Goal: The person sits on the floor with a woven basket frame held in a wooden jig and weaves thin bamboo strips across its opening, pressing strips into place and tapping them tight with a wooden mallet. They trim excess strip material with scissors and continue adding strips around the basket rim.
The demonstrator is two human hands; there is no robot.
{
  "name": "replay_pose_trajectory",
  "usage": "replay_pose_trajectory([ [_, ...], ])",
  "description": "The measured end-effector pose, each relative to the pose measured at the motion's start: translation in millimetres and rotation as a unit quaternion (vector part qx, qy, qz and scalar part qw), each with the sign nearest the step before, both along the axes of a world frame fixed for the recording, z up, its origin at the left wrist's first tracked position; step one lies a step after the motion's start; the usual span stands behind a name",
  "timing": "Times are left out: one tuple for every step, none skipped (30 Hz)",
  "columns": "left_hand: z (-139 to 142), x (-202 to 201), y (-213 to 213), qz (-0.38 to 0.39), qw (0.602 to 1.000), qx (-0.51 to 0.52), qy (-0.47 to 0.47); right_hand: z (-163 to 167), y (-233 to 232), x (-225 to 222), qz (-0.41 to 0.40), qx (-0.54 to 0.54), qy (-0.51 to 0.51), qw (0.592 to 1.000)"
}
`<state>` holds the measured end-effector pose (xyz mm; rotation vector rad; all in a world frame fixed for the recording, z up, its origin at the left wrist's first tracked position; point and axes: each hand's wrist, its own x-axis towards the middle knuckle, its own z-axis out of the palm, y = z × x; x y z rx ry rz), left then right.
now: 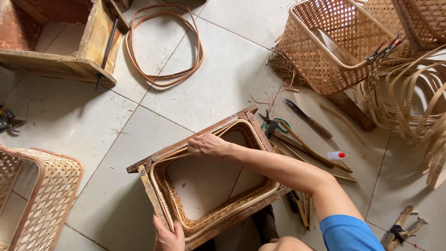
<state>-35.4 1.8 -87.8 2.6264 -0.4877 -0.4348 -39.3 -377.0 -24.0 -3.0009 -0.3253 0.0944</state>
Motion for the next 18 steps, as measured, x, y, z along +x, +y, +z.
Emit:
replay_pose_trajectory([
  [-1.4, 1.3, 1.6, 0.009, 0.999, 0.019, 0.027, 1.3, 0.9, -0.4, -0.004, 0.004, 0.023, 1.0],
  [-1.8, 1.7, 2.1, 0.018, 0.998, 0.039, 0.055, 2.4, 1.9, -1.0, -0.007, 0.008, 0.048, 0.999],
  [-1.0, 1.4, 1.7, 0.028, 0.994, 0.06, 0.084, 3.1, 3.1, -2.2, -0.015, 0.009, 0.066, 0.998],
  [0.8, 0.3, 0.5, 0.019, 0.996, 0.054, 0.062, 3.5, 3.9, -3.7, -0.024, 0.009, 0.085, 0.996],
  [3.6, -1.7, -1.7, 0.011, 0.998, 0.047, 0.04, 3.5, 4.2, -5.5, -0.032, 0.008, 0.104, 0.994],
  [7.1, -3.3, -4.5, 0.004, 0.999, 0.039, 0.016, 3.2, 4.0, -7.2, -0.033, 0.003, 0.079, 0.996],
  [10.7, -5.9, -8.8, 0.032, 0.998, -0.016, 0.05, 2.7, 2.6, -9.0, -0.031, -0.003, 0.053, 0.998],
  [14.8, -8.9, -13.4, 0.063, 0.992, -0.071, 0.081, 2.2, 1.3, -10.1, -0.026, -0.006, 0.025, 0.999],
  [19.4, -10.9, -17.5, 0.097, 0.981, -0.125, 0.108, 2.0, -1.0, -10.9, -0.013, -0.012, -0.025, 1.0],
  [24.6, -11.3, -20.3, 0.086, 0.987, -0.077, 0.114, 2.3, -3.7, -11.6, 0.002, -0.017, -0.075, 0.997],
  [29.6, -10.5, -23.0, 0.076, 0.989, -0.031, 0.12, 3.5, -6.3, -11.5, 0.016, -0.023, -0.126, 0.992],
  [34.5, -9.3, -24.8, 0.068, 0.99, 0.014, 0.126, 5.9, -8.2, -10.1, 0.01, -0.014, -0.1, 0.995],
  [38.3, -7.4, -27.0, 0.059, 0.995, 0.011, 0.079, 9.7, -9.6, -9.2, 0.001, -0.007, -0.072, 0.997],
  [41.4, -5.2, -29.3, 0.049, 0.998, 0.009, 0.032, 15.1, -9.9, -7.2, -0.008, 0.0, -0.044, 0.999],
  [43.9, -2.7, -30.8, 0.037, 0.999, 0.007, -0.014, 22.4, -10.0, -5.4, 0.003, -0.014, -0.046, 0.999],
  [45.9, -0.2, -32.0, 0.037, 0.999, -0.007, -0.021, 31.8, -9.9, -5.3, 0.012, -0.028, -0.048, 0.998],
  [47.3, 1.6, -33.5, 0.036, 0.999, -0.021, -0.026, 42.7, -9.1, -4.2, 0.02, -0.042, -0.049, 0.998],
  [48.6, 3.0, -34.8, 0.033, 0.998, -0.034, -0.032, 55.1, -8.5, -2.2, 0.003, -0.005, -0.047, 0.999],
])
